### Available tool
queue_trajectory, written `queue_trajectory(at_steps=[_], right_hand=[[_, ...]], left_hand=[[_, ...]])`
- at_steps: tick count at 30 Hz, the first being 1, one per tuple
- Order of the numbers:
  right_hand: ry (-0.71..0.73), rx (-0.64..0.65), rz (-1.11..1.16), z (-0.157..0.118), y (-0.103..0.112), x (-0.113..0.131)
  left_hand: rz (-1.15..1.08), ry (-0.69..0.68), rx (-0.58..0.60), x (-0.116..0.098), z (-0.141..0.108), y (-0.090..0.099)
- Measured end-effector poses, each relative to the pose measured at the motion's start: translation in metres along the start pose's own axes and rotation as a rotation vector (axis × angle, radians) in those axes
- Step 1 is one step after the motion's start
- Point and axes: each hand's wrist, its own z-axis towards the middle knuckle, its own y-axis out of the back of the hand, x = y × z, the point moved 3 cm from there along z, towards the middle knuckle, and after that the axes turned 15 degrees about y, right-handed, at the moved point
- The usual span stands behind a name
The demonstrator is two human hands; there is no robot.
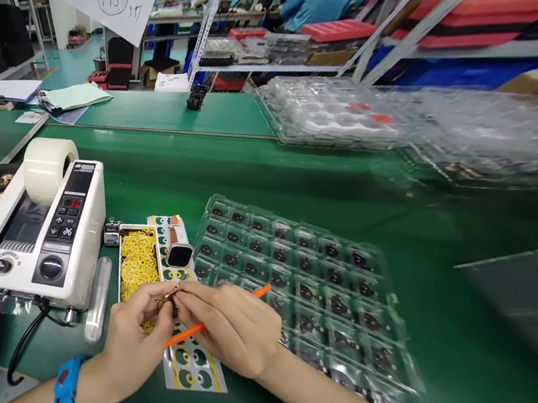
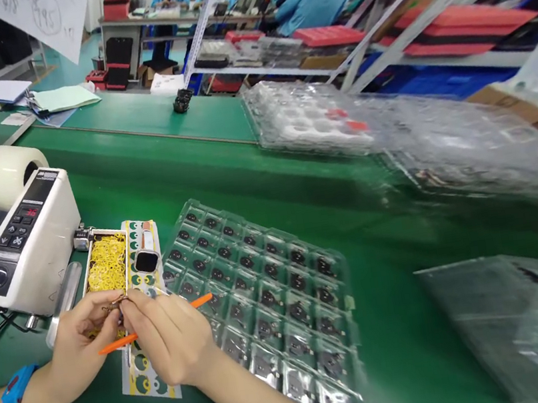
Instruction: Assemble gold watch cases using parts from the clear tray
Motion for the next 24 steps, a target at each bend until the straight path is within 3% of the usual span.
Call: queue_trajectory(at_steps=[8,12,16,19,22,24], right_hand=[[-0.129,-0.033,0.024,0.0,-0.005,0.004],[-0.237,-0.058,0.195,0.003,-0.001,0.0],[-0.402,-0.08,0.405,0.007,0.011,-0.014],[-0.502,0.016,0.598,0.01,0.013,-0.025],[-0.484,0.152,0.775,0.011,0.007,-0.029],[-0.461,0.167,0.821,0.01,0.005,-0.028]], left_hand=[[-0.098,0.06,0.015,-0.004,0.001,-0.003],[-0.249,0.186,0.018,-0.006,0.009,0.002],[-0.303,0.224,0.028,-0.014,0.017,0.009],[-0.337,0.25,0.08,-0.017,0.019,0.011],[-0.356,0.314,0.16,-0.017,0.018,0.01],[-0.339,0.344,0.209,-0.016,0.016,0.008]])
